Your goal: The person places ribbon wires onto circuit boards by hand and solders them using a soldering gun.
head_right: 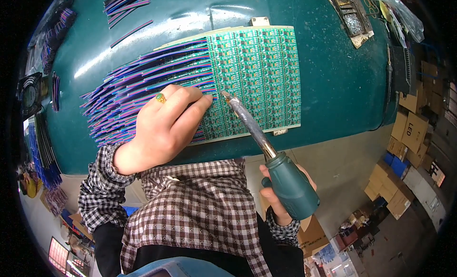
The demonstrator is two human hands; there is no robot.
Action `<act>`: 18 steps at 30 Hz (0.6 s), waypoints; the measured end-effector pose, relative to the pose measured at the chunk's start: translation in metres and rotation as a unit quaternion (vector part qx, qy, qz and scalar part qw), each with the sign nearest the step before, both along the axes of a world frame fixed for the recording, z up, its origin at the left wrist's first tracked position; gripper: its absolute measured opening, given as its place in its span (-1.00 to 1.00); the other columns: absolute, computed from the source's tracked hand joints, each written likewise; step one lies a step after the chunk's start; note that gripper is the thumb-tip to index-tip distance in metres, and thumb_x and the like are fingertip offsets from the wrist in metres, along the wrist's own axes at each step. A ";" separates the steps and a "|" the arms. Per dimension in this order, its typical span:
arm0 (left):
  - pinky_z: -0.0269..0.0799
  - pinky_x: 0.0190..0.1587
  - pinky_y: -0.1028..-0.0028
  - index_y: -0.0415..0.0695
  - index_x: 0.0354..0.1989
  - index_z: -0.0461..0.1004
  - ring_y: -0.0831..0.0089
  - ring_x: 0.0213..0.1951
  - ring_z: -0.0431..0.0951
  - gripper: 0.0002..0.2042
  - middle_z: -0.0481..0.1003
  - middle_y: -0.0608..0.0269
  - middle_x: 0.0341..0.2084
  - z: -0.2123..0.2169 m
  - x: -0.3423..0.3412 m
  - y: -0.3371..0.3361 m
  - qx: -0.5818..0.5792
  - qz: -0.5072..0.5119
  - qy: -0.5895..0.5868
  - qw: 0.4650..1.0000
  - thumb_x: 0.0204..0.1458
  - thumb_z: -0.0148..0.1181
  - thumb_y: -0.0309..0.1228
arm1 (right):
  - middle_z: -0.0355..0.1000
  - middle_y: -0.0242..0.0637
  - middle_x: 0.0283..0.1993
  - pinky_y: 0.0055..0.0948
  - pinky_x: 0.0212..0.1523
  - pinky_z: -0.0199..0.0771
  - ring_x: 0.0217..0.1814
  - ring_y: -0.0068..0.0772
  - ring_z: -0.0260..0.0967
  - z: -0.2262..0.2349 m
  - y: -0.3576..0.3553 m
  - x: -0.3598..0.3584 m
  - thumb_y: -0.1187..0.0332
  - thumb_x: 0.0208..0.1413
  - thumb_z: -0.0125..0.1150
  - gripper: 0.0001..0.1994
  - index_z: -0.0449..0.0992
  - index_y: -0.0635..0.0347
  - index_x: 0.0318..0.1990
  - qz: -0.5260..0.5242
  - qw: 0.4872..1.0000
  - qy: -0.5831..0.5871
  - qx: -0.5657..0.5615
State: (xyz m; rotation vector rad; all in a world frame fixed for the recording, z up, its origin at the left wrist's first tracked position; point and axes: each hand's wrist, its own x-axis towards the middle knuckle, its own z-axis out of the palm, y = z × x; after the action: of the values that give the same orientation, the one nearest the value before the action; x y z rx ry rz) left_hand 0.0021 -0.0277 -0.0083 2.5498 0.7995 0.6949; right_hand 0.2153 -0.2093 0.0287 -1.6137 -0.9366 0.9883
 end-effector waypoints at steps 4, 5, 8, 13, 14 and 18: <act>0.48 -0.38 0.40 -0.30 -0.21 0.51 0.29 -0.38 0.50 -0.66 0.46 0.16 -0.33 0.000 0.000 0.000 0.003 -0.001 0.000 1.000 -0.28 0.22 -0.60 | 0.57 -0.10 -0.27 -0.30 -0.10 0.61 -0.15 -0.21 0.59 0.003 0.000 -0.003 0.19 -0.13 0.59 -0.41 0.47 0.46 -0.07 -0.025 0.999 0.010 -0.027; 0.48 -0.38 0.40 -0.30 -0.21 0.51 0.29 -0.38 0.50 -0.66 0.46 0.16 -0.33 0.000 0.001 0.001 0.003 -0.002 0.000 1.000 -0.28 0.22 -0.60 | 0.57 -0.11 -0.28 -0.29 -0.10 0.62 -0.16 -0.22 0.59 0.003 -0.001 -0.003 0.19 -0.14 0.59 -0.42 0.48 0.46 -0.09 -0.031 0.999 0.026 -0.018; 0.48 -0.38 0.41 -0.30 -0.21 0.51 0.29 -0.37 0.50 -0.66 0.46 0.16 -0.33 0.001 0.001 0.000 0.001 -0.002 0.004 1.000 -0.27 0.22 -0.60 | 0.56 -0.12 -0.30 -0.27 -0.11 0.62 -0.20 -0.23 0.58 0.000 -0.002 -0.003 0.20 -0.14 0.59 -0.44 0.49 0.46 -0.11 -0.033 0.999 0.041 -0.006; 0.49 -0.38 0.40 -0.30 -0.20 0.51 0.29 -0.37 0.50 -0.66 0.47 0.16 -0.33 -0.001 0.000 0.001 0.009 -0.001 -0.004 1.000 -0.27 0.22 -0.59 | 0.55 -0.13 -0.34 -0.25 -0.13 0.62 -0.25 -0.24 0.55 -0.004 -0.004 -0.001 0.24 -0.13 0.58 -0.47 0.48 0.48 -0.12 -0.025 0.999 0.045 -0.006; 0.49 -0.38 0.40 -0.30 -0.20 0.51 0.29 -0.37 0.50 -0.66 0.47 0.16 -0.33 -0.001 0.000 0.001 0.009 0.000 -0.004 1.000 -0.27 0.22 -0.59 | 0.54 -0.13 -0.35 -0.25 -0.13 0.62 -0.25 -0.24 0.56 -0.003 -0.003 -0.002 0.25 -0.12 0.57 -0.47 0.48 0.48 -0.12 -0.028 0.998 0.048 -0.003; 0.49 -0.38 0.40 -0.31 -0.19 0.52 0.29 -0.38 0.50 -0.65 0.47 0.16 -0.33 -0.001 0.000 0.001 0.010 -0.002 -0.005 1.000 -0.28 0.22 -0.59 | 0.54 -0.14 -0.36 -0.24 -0.13 0.62 -0.25 -0.23 0.55 -0.003 -0.003 -0.002 0.26 -0.12 0.57 -0.49 0.48 0.48 -0.13 -0.029 0.998 0.051 0.001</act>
State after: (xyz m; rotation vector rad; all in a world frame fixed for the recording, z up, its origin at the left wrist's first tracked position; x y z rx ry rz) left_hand 0.0022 -0.0268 -0.0097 2.5628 0.7877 0.7164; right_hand 0.2136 -0.2125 0.0252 -1.5651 -0.8175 1.0191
